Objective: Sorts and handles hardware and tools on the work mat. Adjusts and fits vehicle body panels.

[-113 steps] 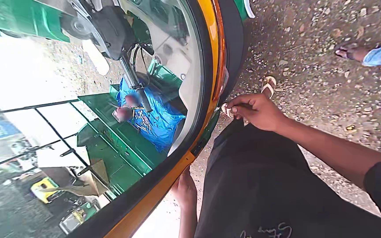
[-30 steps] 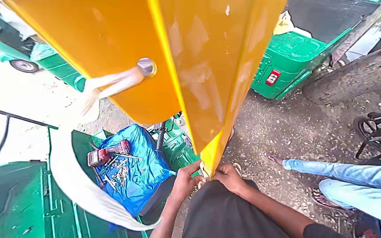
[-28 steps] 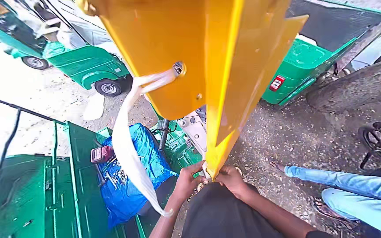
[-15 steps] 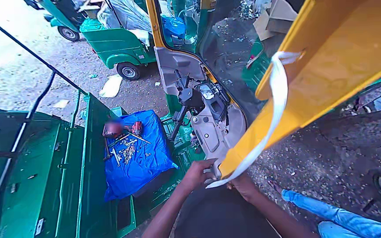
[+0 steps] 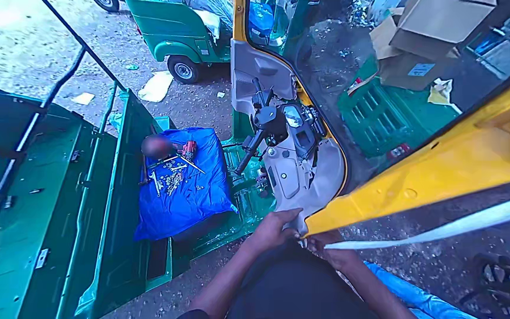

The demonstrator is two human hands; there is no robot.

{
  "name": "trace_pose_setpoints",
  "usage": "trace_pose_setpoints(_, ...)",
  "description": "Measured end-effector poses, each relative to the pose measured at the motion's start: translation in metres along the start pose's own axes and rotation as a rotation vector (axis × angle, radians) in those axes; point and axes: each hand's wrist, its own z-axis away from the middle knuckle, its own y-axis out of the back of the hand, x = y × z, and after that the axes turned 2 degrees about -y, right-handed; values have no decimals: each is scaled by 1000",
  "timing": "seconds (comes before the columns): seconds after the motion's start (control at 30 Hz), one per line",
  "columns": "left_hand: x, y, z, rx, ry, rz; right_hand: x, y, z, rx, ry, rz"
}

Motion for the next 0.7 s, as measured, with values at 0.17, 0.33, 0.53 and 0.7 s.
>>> trace_pose_setpoints(0.17, -2, 2, -3, -15, 4, -9, -9, 3, 0, -50, -80, -2)
trace_pose_setpoints(0.33, -5, 2, -2, -21, -2, 6, 2, 9, -6, -12, 56, 83)
trace_pose_setpoints(0.53, -6, 1, -3, -13, -7, 14, 9, 8, -5, -41, 210, 181)
trace_pose_setpoints(0.7, -7, 1, -3, -11, -2, 20, 10, 1, -2, 70, 3, -97)
